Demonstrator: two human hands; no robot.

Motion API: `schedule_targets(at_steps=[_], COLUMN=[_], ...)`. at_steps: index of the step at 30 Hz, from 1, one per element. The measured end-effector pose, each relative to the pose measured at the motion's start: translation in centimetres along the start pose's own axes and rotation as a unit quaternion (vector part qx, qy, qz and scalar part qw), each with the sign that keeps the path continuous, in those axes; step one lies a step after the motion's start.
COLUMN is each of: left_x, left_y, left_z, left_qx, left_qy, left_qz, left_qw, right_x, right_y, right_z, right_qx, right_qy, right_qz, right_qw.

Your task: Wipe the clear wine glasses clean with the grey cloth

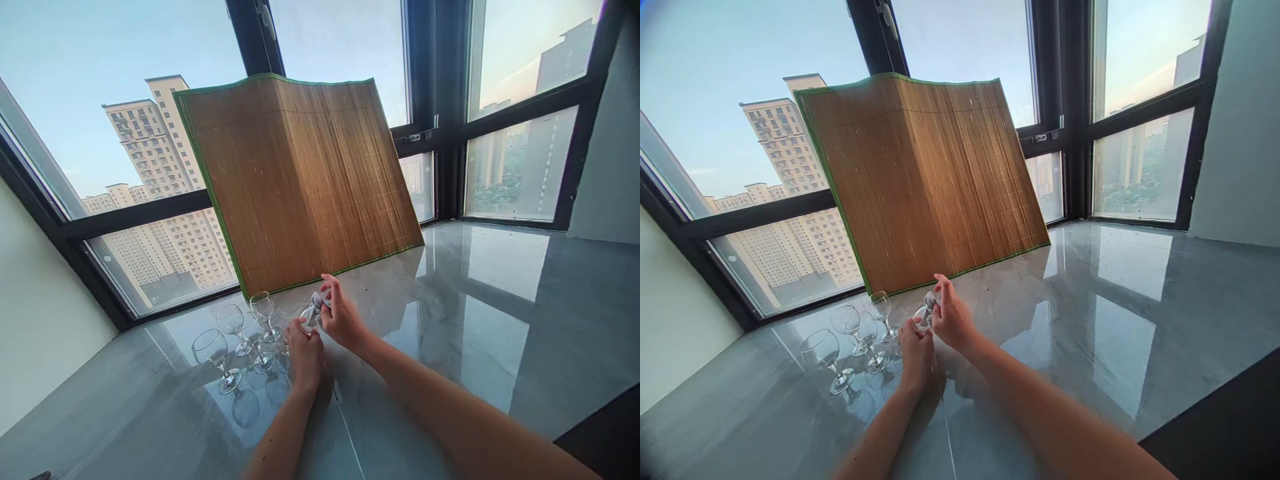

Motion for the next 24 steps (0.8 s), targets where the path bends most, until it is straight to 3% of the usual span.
schedule_targets(at_steps=[2, 5, 10, 14, 17, 24], left_x=[0.0, -0.2, -0.5, -0.6, -0.6, -0.5], left_y=[0.0, 0.0, -0.5, -1.0, -0.8, -0.8], left_z=[-0.2, 0.1, 0.2, 0.4, 0.2, -0.4], left_qx=[0.017, 0.023, 0.033, 0.058, 0.045, -0.002], left_qy=[0.0, 0.02, 0.03, 0.029, 0.008, -0.03], left_qz=[-0.005, -0.016, 0.0, 0.024, 0.003, 0.005], left_qw=[1.0, 0.999, 0.999, 0.998, 0.999, 1.0], right_x=[-0.1, -0.1, -0.1, 0.4, 1.1, 2.2], right_y=[-0.7, -1.5, -1.6, -2.2, -2.4, -0.8], right_z=[0.4, 0.1, -0.2, -1.3, -2.2, -3.3], right_qx=[0.015, 0.035, 0.031, 0.038, 0.058, 0.048], right_qy=[0.016, -0.02, -0.071, -0.179, -0.261, -0.362], right_qz=[0.036, 0.062, 0.028, 0.035, 0.052, 0.004], right_qw=[0.999, 0.997, 0.997, 0.982, 0.962, 0.931])
Point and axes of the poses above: each hand's wrist, its own x-axis away from the middle knuckle, its own z-axis out of the back of the hand, y = z × x, the point moved 10 cm from there along -x, towards the middle knuckle, and after that the axes turned 7 degrees about y, right-handed, at the moved point
